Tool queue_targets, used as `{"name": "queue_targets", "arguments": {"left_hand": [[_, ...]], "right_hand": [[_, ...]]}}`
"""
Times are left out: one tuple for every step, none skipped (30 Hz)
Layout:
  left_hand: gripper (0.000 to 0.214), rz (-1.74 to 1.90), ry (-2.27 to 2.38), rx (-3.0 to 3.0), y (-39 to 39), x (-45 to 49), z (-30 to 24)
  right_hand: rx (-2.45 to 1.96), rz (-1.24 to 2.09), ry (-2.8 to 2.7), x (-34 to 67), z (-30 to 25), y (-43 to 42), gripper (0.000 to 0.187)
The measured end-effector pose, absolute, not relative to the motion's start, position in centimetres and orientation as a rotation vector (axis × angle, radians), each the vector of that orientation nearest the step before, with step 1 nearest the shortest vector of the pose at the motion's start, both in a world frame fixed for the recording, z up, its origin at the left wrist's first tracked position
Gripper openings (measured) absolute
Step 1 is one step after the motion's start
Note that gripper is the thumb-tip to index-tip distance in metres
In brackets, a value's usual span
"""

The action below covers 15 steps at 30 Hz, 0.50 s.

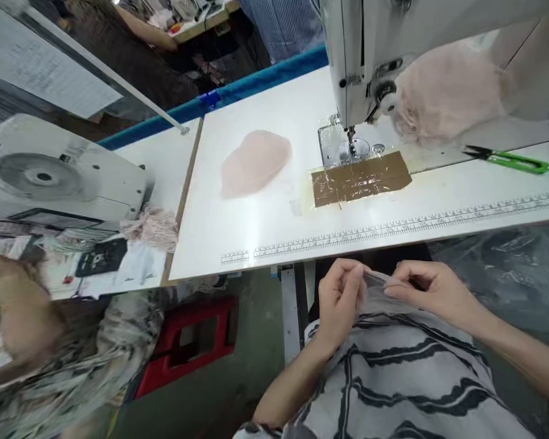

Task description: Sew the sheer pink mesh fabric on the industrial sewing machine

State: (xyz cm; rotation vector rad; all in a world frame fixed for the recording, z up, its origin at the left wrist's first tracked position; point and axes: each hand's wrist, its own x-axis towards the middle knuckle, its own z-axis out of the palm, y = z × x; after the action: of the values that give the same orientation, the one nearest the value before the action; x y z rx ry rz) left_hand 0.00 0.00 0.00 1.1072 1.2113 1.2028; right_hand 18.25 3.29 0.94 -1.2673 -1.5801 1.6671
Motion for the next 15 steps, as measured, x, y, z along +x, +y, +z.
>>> {"name": "queue_targets", "arguments": {"left_hand": [[0.029, 1.180, 1.209, 1.117, 0.1, -0.2, -0.1], [0.029, 1.165, 1.206, 1.135, 0.3, -0.3, -0.2], [0.028, 1.160, 1.201, 1.160, 0.4, -0.5, -0.3], [0.027, 1.162, 1.194, 1.194, 0.5, -0.5, -0.4], [0.027, 1.173, 1.180, 1.239, 0.6, -0.5, -0.5], [0.026, 1.192, 1.166, 1.291, 0.7, -0.5, -0.7], [0.024, 1.221, 1.159, 1.347, 0.8, -0.4, -0.8], [0.020, 1.256, 1.163, 1.407, 0.9, -0.3, -1.0], [0.015, 1.295, 1.172, 1.471, 1.0, -0.3, -1.1], [0.011, 1.330, 1.177, 1.541, 1.1, -0.3, -1.2], [0.008, 1.359, 1.166, 1.619, 1.1, -0.4, -1.4], [0.006, 1.375, 1.135, 1.705, 1.2, -0.5, -1.5], [0.006, 1.386, 1.089, 1.793, 1.3, -0.6, -1.6], [0.007, 1.395, 1.038, 1.878, 1.4, -0.7, -1.7], [0.009, 1.401, 0.993, 1.952, 1.5, -0.9, -1.7]], "right_hand": [[-1.282, 1.655, -1.574, 18.4, 0.8, 3.3, 0.028], [-1.293, 1.642, -1.564, 18.5, 0.7, 3.3, 0.026], [-1.300, 1.629, -1.551, 18.6, 0.6, 3.3, 0.024], [-1.303, 1.615, -1.535, 18.7, 0.5, 3.3, 0.022], [-1.304, 1.603, -1.510, 18.6, 0.3, 3.3, 0.021], [-1.301, 1.589, -1.484, 18.6, 0.2, 3.3, 0.021], [-1.292, 1.569, -1.464, 18.5, 0.0, 3.2, 0.020], [-1.275, 1.542, -1.453, 18.4, -0.1, 3.2, 0.019], [-1.245, 1.513, -1.453, 18.3, -0.3, 3.2, 0.019], [-1.205, 1.484, -1.462, 18.3, -0.4, 3.2, 0.019], [-1.161, 1.458, -1.480, 18.3, -0.6, 3.3, 0.021], [-1.113, 1.438, -1.504, 18.4, -0.8, 3.3, 0.023], [-1.067, 1.426, -1.533, 18.6, -1.1, 3.4, 0.025], [-1.034, 1.420, -1.569, 18.8, -1.3, 3.5, 0.027], [-1.021, 1.417, -1.614, 19.2, -1.5, 3.7, 0.028]]}}
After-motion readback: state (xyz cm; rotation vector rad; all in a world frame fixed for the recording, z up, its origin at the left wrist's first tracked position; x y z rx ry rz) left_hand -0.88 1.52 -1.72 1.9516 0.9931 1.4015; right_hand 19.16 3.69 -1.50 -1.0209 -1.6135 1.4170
